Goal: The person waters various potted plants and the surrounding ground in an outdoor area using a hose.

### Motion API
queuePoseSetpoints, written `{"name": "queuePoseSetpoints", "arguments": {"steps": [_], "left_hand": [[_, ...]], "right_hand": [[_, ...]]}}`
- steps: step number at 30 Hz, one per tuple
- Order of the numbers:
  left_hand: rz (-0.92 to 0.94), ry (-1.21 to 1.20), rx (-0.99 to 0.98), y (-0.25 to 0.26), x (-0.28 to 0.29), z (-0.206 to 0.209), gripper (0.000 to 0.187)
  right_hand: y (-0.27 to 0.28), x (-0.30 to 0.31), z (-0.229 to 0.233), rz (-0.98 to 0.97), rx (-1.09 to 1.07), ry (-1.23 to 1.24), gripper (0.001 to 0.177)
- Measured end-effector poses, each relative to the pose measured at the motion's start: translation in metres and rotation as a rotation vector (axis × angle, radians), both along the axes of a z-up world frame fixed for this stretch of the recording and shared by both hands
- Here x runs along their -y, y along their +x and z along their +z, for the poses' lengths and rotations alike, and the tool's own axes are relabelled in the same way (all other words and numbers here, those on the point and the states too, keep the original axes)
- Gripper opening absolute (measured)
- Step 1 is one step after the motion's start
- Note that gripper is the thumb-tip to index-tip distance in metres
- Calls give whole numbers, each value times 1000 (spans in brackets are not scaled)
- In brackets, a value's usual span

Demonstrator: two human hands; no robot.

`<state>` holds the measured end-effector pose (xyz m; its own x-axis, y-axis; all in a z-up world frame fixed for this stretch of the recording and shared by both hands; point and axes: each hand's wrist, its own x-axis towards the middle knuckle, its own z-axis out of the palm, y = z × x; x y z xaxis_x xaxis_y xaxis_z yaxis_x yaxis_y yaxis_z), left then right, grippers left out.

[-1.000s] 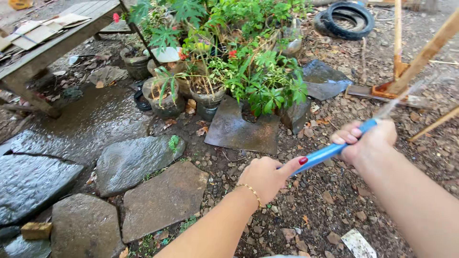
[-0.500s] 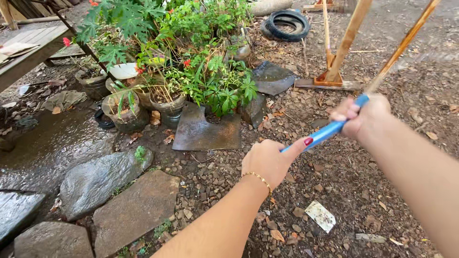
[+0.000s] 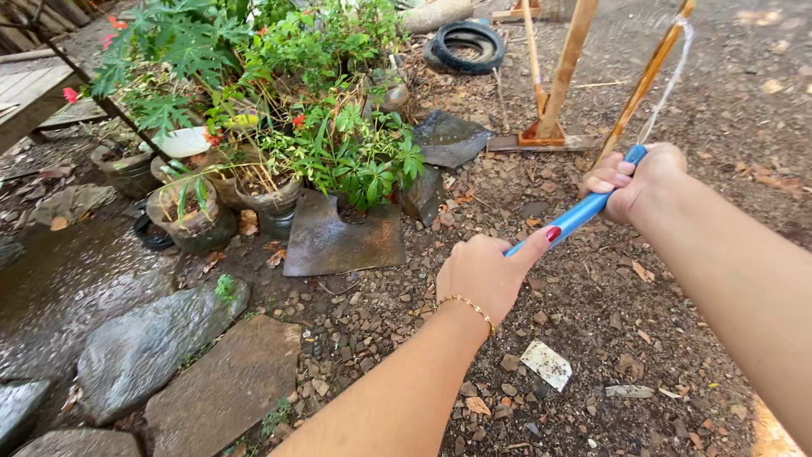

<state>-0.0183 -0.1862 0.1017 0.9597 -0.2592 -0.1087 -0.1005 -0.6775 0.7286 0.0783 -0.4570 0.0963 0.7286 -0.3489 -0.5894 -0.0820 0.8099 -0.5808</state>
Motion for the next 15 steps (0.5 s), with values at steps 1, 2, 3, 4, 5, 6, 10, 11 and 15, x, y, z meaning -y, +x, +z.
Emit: {"name": "queuePoseSetpoints", "arguments": {"steps": [1, 2, 3, 4, 5, 6, 10, 11, 15], "left_hand": [[-1, -11, -11, -6, -1, -3, 76], [-2, -17, -17, -9, -3, -5, 76], [-12, -27, -19, -7, -3, -3, 77], [-22, -36, -21, -4, -3, -1, 77], [-46, -61, -33, -4, -4, -1, 76], [-70, -86, -46, -5, -5, 0, 74], [-34, -118, -42, -4, 7, 6, 74], [-45, -118, -36, -3, 8, 7, 74], [-71, -108, 19, 5, 16, 12, 73]], "right_hand": [[-8, -3, -4, -18, -16, -7, 52], [-12, -7, -6, -22, 2, -14, 48], [-11, -6, -2, -35, 24, -24, 45], [-9, -5, 3, -47, 46, -35, 43], [-9, -3, 9, 80, 101, -67, 40], [-9, 0, 16, 208, 155, -101, 38], [0, 3, 40, 264, 126, -135, 37], [-1, 5, 44, 270, 135, -138, 37], [-6, 14, 49, 146, 117, -165, 41]]}}
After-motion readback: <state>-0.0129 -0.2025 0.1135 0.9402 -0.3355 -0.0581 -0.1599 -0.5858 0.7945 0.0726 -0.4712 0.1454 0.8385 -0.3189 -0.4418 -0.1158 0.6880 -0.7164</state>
